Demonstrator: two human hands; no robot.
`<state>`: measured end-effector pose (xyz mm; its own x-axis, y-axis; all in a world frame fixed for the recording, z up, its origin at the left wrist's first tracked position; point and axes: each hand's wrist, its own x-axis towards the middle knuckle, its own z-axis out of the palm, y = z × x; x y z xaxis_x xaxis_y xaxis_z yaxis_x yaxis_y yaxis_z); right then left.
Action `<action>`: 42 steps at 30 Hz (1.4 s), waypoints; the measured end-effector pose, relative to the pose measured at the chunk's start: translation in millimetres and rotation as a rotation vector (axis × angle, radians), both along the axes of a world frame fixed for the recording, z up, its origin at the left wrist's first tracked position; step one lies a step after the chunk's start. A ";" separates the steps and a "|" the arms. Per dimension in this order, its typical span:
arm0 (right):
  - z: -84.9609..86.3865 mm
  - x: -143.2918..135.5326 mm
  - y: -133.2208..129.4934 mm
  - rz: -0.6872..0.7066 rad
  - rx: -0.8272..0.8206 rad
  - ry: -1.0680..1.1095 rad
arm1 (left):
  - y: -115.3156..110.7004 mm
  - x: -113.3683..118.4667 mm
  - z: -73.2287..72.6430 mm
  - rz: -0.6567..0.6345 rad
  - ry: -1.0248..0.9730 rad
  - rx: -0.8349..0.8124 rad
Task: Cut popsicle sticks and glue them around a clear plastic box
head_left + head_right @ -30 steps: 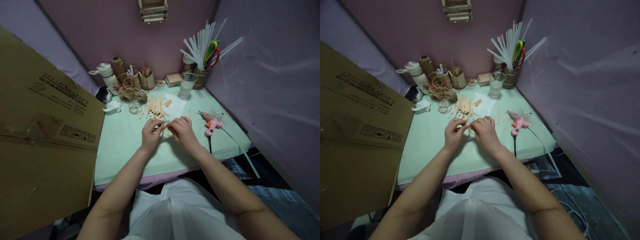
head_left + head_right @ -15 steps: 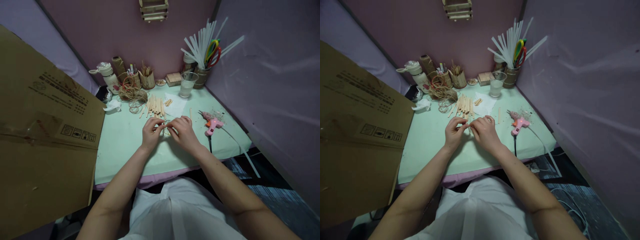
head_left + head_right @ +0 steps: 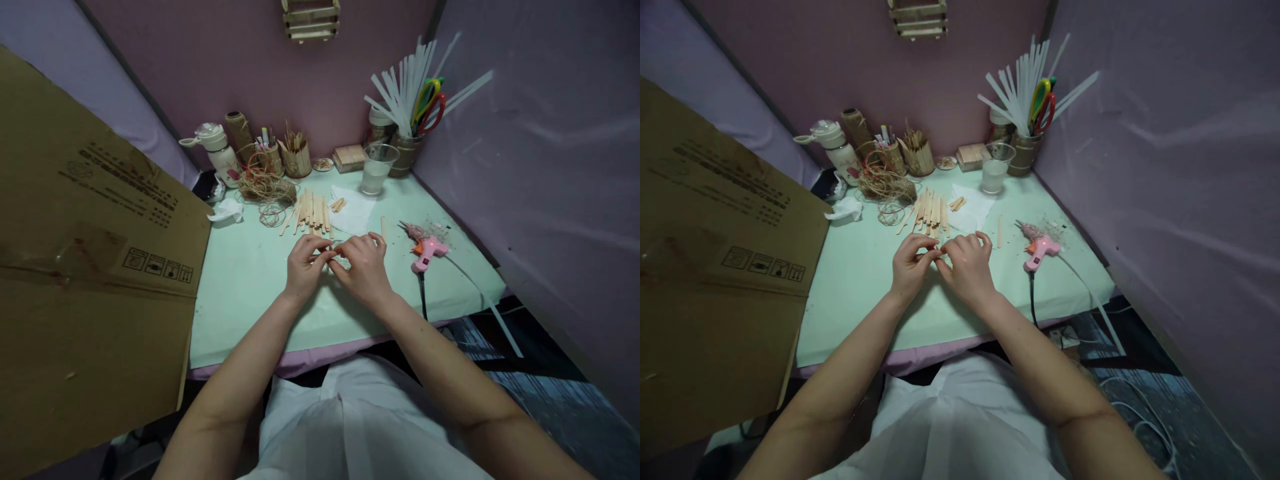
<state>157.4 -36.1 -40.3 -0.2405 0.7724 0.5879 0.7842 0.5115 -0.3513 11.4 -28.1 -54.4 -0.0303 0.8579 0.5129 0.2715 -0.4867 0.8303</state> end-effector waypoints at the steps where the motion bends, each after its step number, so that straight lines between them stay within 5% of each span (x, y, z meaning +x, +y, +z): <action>1: -0.6 -1.2 -0.1 -0.014 0.007 0.001 | 0.1 0.0 -0.3 -0.002 -0.002 0.000; 18: -3.7 0.5 3.1 -0.015 0.041 0.053 | 9.2 -18.3 -6.4 -0.079 0.071 -0.093; 25: 9.1 23.2 12.8 0.214 0.017 0.087 | 15.1 -34.2 -12.6 -0.220 0.356 -0.315; 33: 31.2 43.1 21.6 0.456 -0.111 0.246 | 11.9 -24.6 -17.6 -0.434 0.135 -0.384; 37: 34.1 44.8 26.1 0.493 -0.124 0.236 | 12.3 -20.2 -21.0 -0.418 0.080 -0.387; 42: 32.2 43.6 32.9 0.539 -0.149 0.176 | 12.4 -20.1 -18.0 -0.279 0.271 -0.341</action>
